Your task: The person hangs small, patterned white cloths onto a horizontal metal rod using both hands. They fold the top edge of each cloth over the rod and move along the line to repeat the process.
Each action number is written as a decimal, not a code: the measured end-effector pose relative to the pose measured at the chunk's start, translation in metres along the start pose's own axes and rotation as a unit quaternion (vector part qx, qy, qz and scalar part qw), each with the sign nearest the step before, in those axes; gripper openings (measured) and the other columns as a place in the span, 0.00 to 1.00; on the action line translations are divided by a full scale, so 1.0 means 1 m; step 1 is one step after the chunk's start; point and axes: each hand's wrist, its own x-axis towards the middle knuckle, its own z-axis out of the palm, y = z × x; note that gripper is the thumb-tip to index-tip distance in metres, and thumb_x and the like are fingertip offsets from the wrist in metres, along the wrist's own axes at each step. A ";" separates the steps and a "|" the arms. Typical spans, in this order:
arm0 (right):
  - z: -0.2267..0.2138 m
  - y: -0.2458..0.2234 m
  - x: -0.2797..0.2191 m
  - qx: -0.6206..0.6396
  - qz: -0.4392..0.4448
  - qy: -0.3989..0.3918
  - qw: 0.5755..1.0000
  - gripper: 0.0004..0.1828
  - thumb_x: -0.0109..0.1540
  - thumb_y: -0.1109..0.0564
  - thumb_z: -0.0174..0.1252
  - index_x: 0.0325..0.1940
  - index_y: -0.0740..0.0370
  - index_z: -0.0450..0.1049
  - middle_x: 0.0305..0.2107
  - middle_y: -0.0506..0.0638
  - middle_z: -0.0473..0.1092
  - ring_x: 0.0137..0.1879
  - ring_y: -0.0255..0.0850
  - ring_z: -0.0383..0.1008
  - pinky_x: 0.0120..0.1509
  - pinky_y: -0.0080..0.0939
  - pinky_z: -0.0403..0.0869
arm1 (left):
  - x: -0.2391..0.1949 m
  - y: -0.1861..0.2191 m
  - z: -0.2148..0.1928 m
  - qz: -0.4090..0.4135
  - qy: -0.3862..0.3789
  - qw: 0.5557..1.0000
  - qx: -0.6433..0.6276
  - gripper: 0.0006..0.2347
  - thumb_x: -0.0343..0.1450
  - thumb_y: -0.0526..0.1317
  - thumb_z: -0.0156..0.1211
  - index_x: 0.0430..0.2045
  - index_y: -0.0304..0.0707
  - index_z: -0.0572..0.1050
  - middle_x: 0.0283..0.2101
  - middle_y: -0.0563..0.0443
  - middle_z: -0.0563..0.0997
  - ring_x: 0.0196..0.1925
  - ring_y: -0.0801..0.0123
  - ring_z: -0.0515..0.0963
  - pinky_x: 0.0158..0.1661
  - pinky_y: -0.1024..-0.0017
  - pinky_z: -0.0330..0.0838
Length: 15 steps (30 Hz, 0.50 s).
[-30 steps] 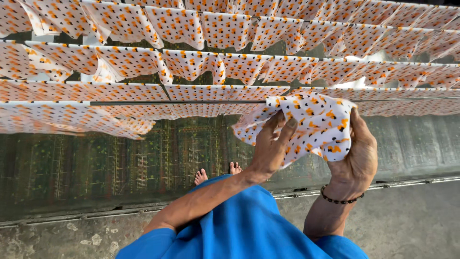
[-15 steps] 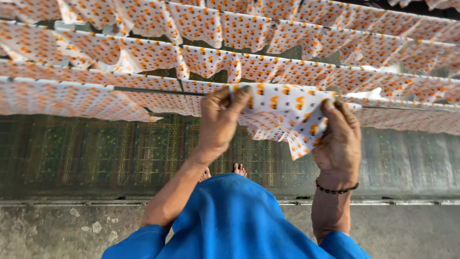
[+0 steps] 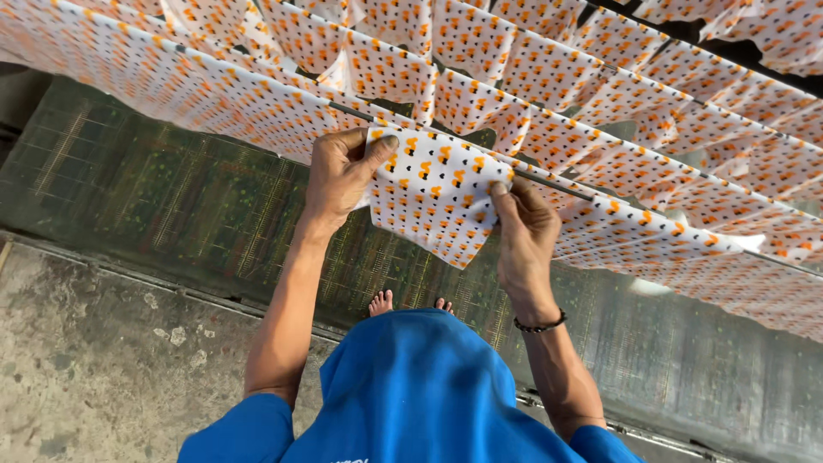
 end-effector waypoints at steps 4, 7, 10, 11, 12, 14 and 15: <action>-0.005 0.048 0.008 -0.130 -0.051 -0.026 0.990 0.05 0.68 0.56 0.64 0.42 0.60 0.81 0.31 0.54 0.79 0.40 0.37 0.76 0.46 0.42 0.78 | -0.006 0.037 0.005 0.022 0.001 0.999 -0.027 0.07 0.73 0.40 0.70 0.26 0.39 0.83 0.21 0.56 0.77 0.28 0.82 0.70 0.36 0.78 0.69; 0.002 0.049 0.006 -0.180 -0.068 -0.028 0.981 0.06 0.68 0.55 0.63 0.38 0.57 0.81 0.30 0.53 0.79 0.40 0.34 0.75 0.47 0.39 0.75 | 0.001 0.023 -0.002 0.051 0.018 0.998 -0.022 0.07 0.75 0.37 0.67 0.28 0.33 0.81 0.24 0.51 0.77 0.33 0.78 0.73 0.40 0.73 0.72; 0.030 0.014 -0.010 -0.215 -0.086 -0.021 0.973 0.08 0.68 0.53 0.65 0.35 0.56 0.80 0.25 0.44 0.75 0.41 0.28 0.68 0.47 0.36 0.72 | 0.005 -0.012 -0.008 0.057 0.030 0.997 -0.039 0.07 0.77 0.38 0.65 0.31 0.33 0.81 0.27 0.49 0.79 0.36 0.77 0.75 0.44 0.70 0.74; 0.032 0.013 -0.011 -0.216 -0.087 -0.016 0.972 0.08 0.68 0.53 0.65 0.35 0.56 0.80 0.25 0.44 0.75 0.41 0.28 0.68 0.47 0.36 0.72 | 0.006 -0.012 -0.008 0.058 0.026 0.997 -0.040 0.07 0.77 0.38 0.65 0.31 0.33 0.81 0.27 0.49 0.79 0.36 0.77 0.75 0.44 0.70 0.74; 0.034 0.012 -0.012 -0.200 -0.096 -0.020 0.975 0.08 0.68 0.54 0.64 0.35 0.57 0.80 0.25 0.46 0.76 0.41 0.29 0.70 0.47 0.36 0.72 | 0.006 -0.011 -0.008 0.068 0.040 0.996 -0.038 0.07 0.76 0.38 0.65 0.34 0.33 0.82 0.29 0.46 0.81 0.38 0.74 0.78 0.44 0.67 0.76; 0.039 0.008 -0.015 -0.185 -0.105 -0.021 0.977 0.08 0.68 0.54 0.64 0.36 0.57 0.80 0.25 0.48 0.77 0.41 0.30 0.71 0.47 0.35 0.71 | 0.006 -0.012 -0.010 0.078 0.051 0.995 -0.037 0.07 0.76 0.39 0.66 0.37 0.32 0.83 0.30 0.43 0.82 0.39 0.71 0.81 0.44 0.64 0.77; 0.043 0.005 -0.017 -0.186 -0.110 -0.017 0.976 0.07 0.67 0.54 0.65 0.36 0.58 0.81 0.25 0.48 0.77 0.41 0.30 0.71 0.47 0.36 0.73 | 0.006 -0.014 -0.011 0.088 0.074 0.992 -0.044 0.06 0.75 0.38 0.67 0.36 0.32 0.83 0.30 0.44 0.83 0.39 0.72 0.81 0.45 0.64 0.78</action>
